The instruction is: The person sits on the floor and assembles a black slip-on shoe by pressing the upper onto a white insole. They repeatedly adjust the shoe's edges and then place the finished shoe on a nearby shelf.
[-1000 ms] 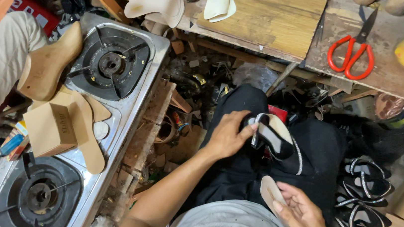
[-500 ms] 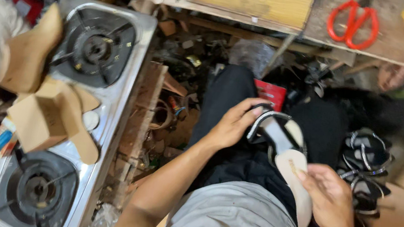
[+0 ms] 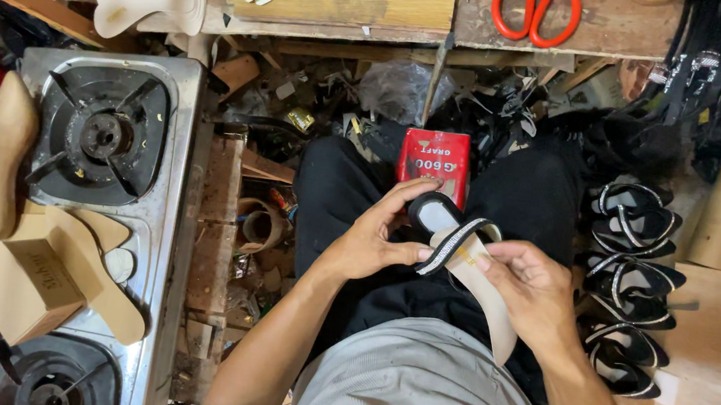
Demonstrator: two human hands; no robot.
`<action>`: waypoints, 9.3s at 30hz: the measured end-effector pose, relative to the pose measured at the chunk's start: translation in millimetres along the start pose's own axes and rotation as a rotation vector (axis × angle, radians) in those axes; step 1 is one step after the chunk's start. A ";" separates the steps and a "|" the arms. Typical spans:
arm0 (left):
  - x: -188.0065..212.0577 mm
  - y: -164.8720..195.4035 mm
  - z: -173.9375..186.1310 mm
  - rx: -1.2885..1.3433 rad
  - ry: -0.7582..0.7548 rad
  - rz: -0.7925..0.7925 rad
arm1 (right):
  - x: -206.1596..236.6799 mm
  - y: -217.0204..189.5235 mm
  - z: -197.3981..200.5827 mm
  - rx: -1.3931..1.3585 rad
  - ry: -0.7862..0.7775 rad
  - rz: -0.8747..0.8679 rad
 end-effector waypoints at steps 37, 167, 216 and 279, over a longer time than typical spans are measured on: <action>-6.8 -2.1 -17.2 0.117 0.030 -0.014 | -30.0 -23.3 -8.3 0.024 -0.085 0.059; 21.8 -27.4 -35.3 0.489 0.283 0.172 | -4.3 -60.5 -38.3 0.311 -0.085 0.236; 22.9 -28.9 -52.3 0.298 0.401 0.278 | -10.4 -23.9 -40.5 0.190 -0.086 -0.110; 16.4 -4.3 -41.4 -0.296 0.567 0.394 | -1.8 31.6 -39.6 -0.122 0.190 -0.229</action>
Point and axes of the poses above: each hand's wrist, its own x-axis away from the middle knuckle, its own z-axis out of the back of the hand, y = z × x, the point moved 4 cm from there along -x, towards the middle knuckle, and after that the axes turned 14 degrees about z, right-handed, at the moved point
